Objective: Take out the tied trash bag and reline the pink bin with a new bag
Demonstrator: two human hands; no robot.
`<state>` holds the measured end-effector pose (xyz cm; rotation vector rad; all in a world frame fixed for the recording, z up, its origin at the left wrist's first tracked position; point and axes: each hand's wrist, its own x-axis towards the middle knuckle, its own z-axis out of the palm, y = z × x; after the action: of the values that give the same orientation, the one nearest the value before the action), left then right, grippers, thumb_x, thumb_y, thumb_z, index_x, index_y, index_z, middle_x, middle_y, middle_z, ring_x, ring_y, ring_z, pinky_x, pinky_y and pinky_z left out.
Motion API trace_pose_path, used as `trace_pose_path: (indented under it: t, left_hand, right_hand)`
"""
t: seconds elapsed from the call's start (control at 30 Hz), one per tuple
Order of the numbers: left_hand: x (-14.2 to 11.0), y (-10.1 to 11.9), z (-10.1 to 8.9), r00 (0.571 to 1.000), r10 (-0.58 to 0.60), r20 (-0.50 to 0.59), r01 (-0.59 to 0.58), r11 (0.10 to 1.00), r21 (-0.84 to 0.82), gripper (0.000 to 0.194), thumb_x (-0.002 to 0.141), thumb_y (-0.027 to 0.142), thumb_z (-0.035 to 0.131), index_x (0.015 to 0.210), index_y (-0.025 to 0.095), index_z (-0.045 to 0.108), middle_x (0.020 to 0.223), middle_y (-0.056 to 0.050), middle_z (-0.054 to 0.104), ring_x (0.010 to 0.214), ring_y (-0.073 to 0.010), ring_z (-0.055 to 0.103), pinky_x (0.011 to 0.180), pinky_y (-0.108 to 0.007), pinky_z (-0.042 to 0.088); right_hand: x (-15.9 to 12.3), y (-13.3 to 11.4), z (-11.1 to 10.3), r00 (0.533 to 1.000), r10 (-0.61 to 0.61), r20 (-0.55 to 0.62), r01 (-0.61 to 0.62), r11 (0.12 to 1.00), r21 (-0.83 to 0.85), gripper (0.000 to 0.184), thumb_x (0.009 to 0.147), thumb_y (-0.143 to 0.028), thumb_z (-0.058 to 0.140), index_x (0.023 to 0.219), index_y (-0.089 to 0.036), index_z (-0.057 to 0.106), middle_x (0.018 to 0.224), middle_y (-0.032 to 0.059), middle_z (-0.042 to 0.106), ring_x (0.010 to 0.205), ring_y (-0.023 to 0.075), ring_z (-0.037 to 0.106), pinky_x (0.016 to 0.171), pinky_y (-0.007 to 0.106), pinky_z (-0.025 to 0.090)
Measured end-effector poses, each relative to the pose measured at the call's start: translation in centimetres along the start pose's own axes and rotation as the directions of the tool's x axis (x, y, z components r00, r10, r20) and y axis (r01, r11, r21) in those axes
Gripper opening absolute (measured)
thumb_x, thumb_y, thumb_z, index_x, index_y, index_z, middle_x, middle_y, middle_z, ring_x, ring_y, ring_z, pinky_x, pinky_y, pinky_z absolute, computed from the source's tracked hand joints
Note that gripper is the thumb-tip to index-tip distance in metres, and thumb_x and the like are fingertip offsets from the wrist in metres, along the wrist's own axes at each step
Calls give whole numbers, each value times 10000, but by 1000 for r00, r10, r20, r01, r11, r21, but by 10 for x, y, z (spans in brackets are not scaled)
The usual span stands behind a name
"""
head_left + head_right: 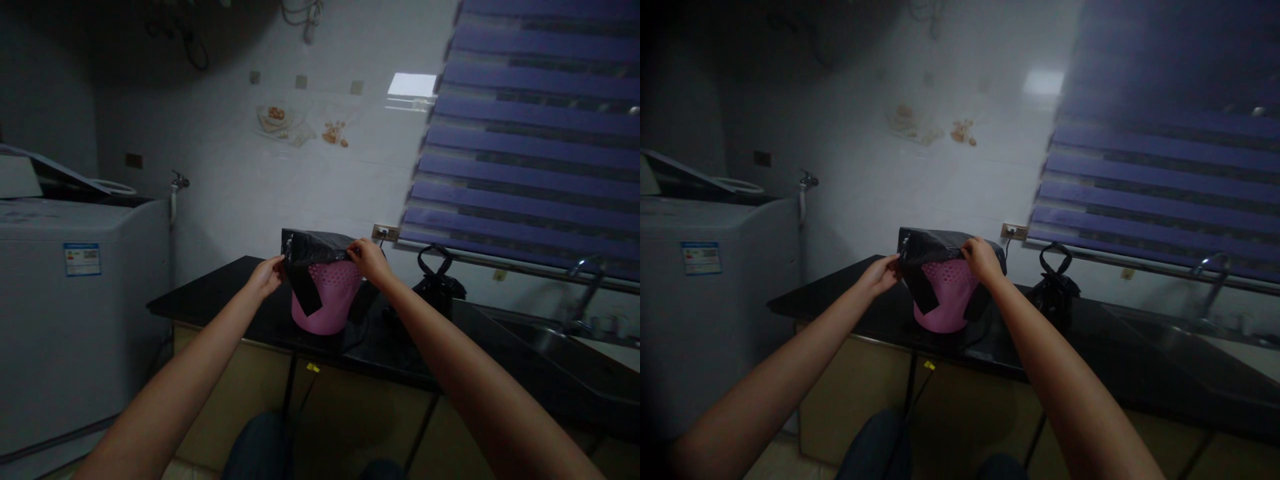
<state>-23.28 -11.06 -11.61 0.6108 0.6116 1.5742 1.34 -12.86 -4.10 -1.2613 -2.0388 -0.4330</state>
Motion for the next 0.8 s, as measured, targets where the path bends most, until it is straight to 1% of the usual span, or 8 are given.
trace_pose_path:
  t: [0.23, 0.33, 0.57, 0.8]
  left_hand:
    - [3, -6, -2, 1000, 9, 16, -9, 1000, -1, 170, 777, 30, 599, 640, 129, 590, 524, -16, 600, 454, -102, 560, 470, -188, 437]
    - [3, -7, -1, 1000, 12, 25, -12, 1000, 0, 164, 773, 31, 598, 635, 121, 593, 534, -23, 606, 460, -104, 566, 467, -191, 437]
    - [5, -10, -3, 998, 16, 53, -17, 1000, 18, 139, 734, 37, 638, 640, 131, 598, 536, -23, 612, 469, -111, 566, 473, -201, 438]
    - [2, -9, -2, 998, 18, 63, -20, 999, 27, 148, 751, 24, 605, 638, 118, 611, 546, -39, 631, 483, -118, 574, 481, -211, 434]
  right_hand:
    - [-4, -1, -7, 999, 29, 43, -29, 999, -14, 164, 878, -178, 541, 919, -121, 690, 909, 88, 621, 821, 131, 557, 767, 224, 416]
    - [-6, 2, -8, 998, 31, 46, -31, 1000, 4, 138, 851, -156, 569, 916, -121, 686, 897, 80, 617, 808, 125, 555, 754, 215, 413]
    - [-8, 10, -9, 1000, -7, 28, 6, 999, 41, 139, 800, -100, 585, 906, -131, 670, 853, 55, 615, 780, 119, 542, 741, 216, 410]
    - [-10, 9, -13, 997, 29, 66, -30, 999, 14, 211, 840, -114, 550, 995, -123, 694, 942, 89, 632, 832, 135, 564, 776, 224, 418]
